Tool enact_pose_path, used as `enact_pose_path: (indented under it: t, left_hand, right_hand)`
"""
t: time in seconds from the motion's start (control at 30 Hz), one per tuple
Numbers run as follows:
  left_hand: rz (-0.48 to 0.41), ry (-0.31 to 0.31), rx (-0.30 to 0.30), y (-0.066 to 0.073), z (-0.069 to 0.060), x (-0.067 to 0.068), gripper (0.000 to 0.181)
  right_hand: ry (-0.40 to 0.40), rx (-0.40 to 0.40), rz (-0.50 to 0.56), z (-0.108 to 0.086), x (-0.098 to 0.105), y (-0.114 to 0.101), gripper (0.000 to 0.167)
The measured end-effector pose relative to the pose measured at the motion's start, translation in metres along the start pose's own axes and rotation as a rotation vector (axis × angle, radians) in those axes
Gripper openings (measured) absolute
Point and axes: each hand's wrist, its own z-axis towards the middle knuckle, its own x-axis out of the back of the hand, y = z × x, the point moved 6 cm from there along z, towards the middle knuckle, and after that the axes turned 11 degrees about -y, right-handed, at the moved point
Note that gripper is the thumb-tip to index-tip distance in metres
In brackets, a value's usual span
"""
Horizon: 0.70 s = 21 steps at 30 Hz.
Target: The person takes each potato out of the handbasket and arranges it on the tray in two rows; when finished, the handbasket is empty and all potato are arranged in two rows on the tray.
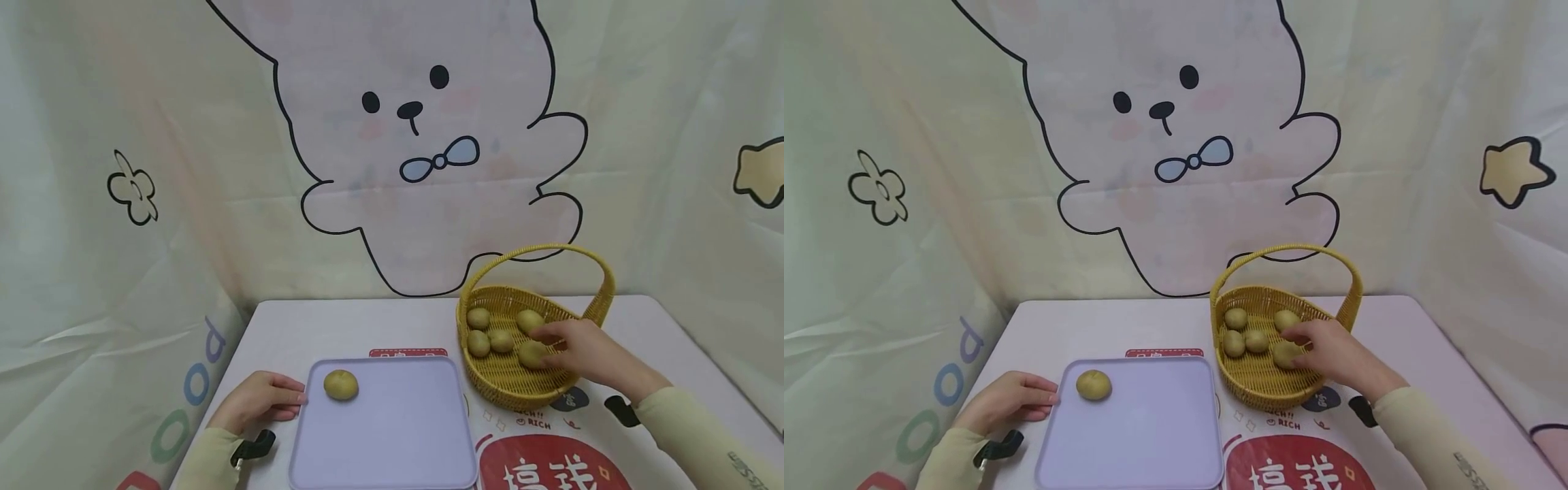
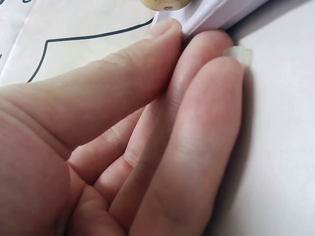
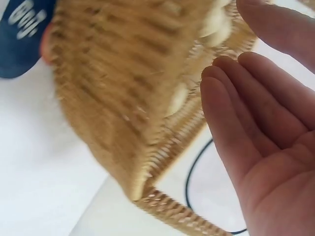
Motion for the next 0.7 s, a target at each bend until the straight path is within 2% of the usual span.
enact_pose_path:
  t: [0.2, 0.7]
  left_hand:
    - [-0.004, -0.014, -0.009, -0.001, 0.000, 0.001, 0.038]
    - [-0.013, 0.003, 0.005, 0.000, -0.002, 0.000, 0.040]
  right_hand:
    - [-0.022, -0.015, -0.004, 0.011, -0.007, 0.013, 0.041]
    - [-0.071, -0.012, -0.037, 0.028, -0.010, 0.023, 0.040]
